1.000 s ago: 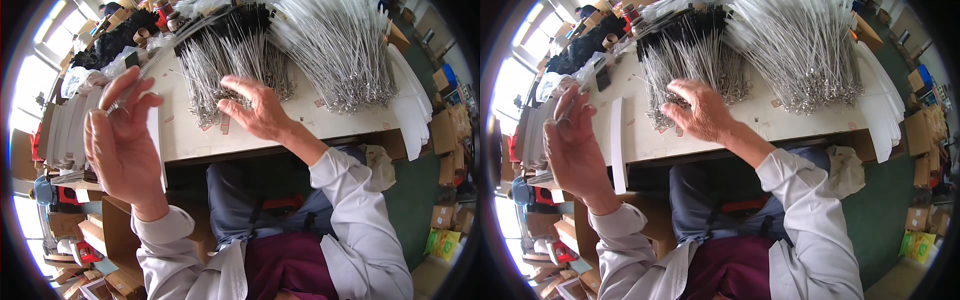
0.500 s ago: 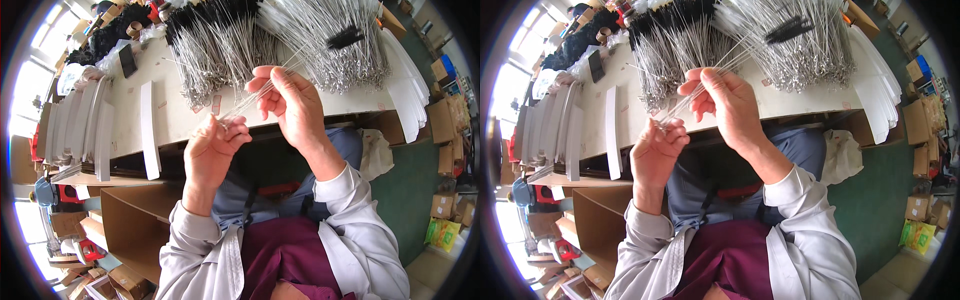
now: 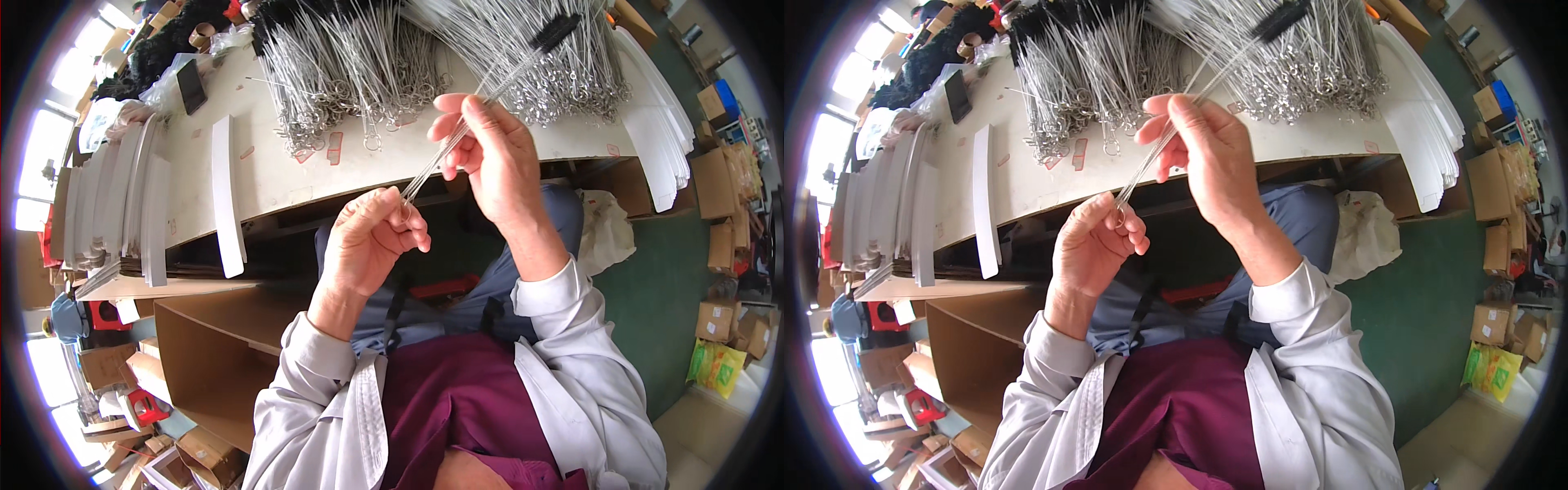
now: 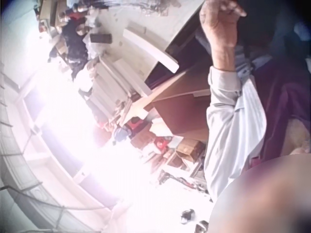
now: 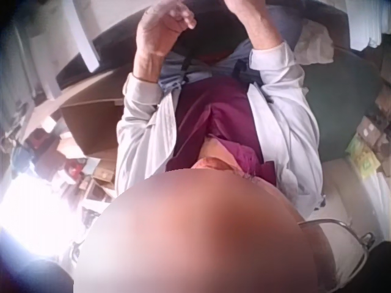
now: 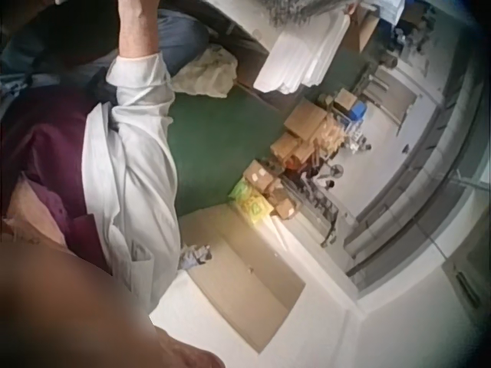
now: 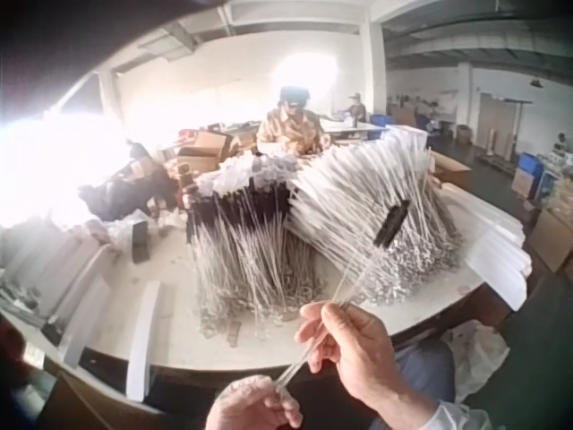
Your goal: Assembling wire brushes by inserting them into white paper sleeves.
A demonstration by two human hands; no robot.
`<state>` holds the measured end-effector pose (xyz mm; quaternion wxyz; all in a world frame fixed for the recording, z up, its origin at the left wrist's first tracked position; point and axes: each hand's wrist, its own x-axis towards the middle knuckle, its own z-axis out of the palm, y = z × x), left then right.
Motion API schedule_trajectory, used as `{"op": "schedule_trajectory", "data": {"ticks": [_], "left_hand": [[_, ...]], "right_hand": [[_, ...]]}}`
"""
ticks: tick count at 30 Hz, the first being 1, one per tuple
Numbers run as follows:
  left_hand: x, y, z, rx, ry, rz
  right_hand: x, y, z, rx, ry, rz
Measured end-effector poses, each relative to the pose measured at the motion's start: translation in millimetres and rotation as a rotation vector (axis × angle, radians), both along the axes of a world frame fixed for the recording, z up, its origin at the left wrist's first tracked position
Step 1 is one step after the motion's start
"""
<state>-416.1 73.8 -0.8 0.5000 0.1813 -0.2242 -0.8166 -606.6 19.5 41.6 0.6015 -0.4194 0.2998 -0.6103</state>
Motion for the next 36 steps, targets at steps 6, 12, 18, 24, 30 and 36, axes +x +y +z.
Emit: {"op": "schedule_trajectory", "data": {"ticks": [6,12,18,24,30,36], "left_hand": [[-13.9,1.5,-7.0,-0.002,-0.131,0.0],[-58.9,17.5,-36.1,0.117,-0.095,-0.111],[-91.5,10.6,-42.7,0.125,-0.316,-0.192],[-95.1,-48.0,-1.9,-0.247,-0.707,-0.097],[-132.3,-137.0,32.2,-0.646,-0.988,0.071],[-167.3,-194.9,55.9,-1.144,-1.351,0.341]], "right_hand": [[-13.2,4.0,-2.7,-0.057,0.176,-0.205],[-24.7,4.7,-10.7,0.018,-0.075,-0.231],[-67.7,8.7,-15.7,0.062,-0.008,-0.39],[-133.2,14.2,-25.2,0.136,0.073,-0.467],[-151.5,28.2,-33.6,0.203,0.144,-0.548],[-160.5,31.8,-41.3,0.182,0.137,-0.559]]}}
